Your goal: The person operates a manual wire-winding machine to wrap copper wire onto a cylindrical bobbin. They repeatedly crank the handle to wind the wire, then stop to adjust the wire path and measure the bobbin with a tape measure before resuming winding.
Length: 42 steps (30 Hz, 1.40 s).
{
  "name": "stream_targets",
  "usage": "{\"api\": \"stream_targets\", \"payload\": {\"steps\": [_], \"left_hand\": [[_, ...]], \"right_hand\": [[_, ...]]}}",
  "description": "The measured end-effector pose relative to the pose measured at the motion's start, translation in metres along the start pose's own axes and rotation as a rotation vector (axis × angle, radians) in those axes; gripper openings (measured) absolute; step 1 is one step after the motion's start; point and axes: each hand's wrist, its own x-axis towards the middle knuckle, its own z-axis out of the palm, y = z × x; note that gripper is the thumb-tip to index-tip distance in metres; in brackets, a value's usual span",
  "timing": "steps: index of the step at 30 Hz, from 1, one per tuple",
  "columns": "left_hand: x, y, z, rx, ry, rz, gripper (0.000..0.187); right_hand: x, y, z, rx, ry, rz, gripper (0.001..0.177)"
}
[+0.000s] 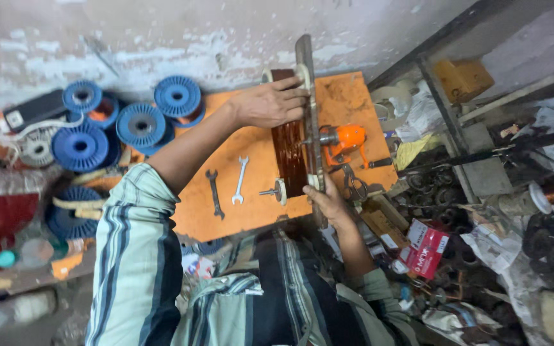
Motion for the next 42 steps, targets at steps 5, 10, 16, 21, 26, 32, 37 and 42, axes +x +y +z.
{"api": "stream_targets", "payload": {"steps": [5,10,16,21,26,32,37,42], "left_hand": [[-0.008,-0.035,-0.015,-0.049,0.033,0.001,0.016],[-0.020,-0.047,-0.018,-0.157,-0.041,-0.088,0.013],[-0.059,-0.037,0.011,-0.272,0.211,-0.203,0.026],[-0.101,-0.012,0.045,-0.316,0.200,-0.427,0.036],[-0.128,0.018,0.048,-0.370,0.270,-0.574,0.037],[-0.130,0.055,0.024,-0.279,0.231,-0.610,0.034],[-0.136,0.073,0.002,-0.302,0.262,-0.654,0.032],[-0.141,0.094,0.002,-0.416,0.311,-0.866,0.039]], "right_hand": [[-0.006,-0.061,0.048,-0.641,0.419,-0.692,0.076],[-0.016,-0.121,0.126,-0.897,0.362,-0.856,0.079],[0.015,-0.134,0.149,-1.014,0.472,-0.803,0.067],[0.021,-0.122,0.148,-1.057,0.480,-0.725,0.056],[0.021,-0.122,0.145,-1.057,0.408,-0.782,0.052],[0.012,-0.138,0.137,-1.176,0.151,-0.675,0.051],[0.001,-0.170,0.136,-1.305,0.107,-0.651,0.029],[-0.004,-0.221,0.144,-1.445,0.051,-0.650,0.014]]}}
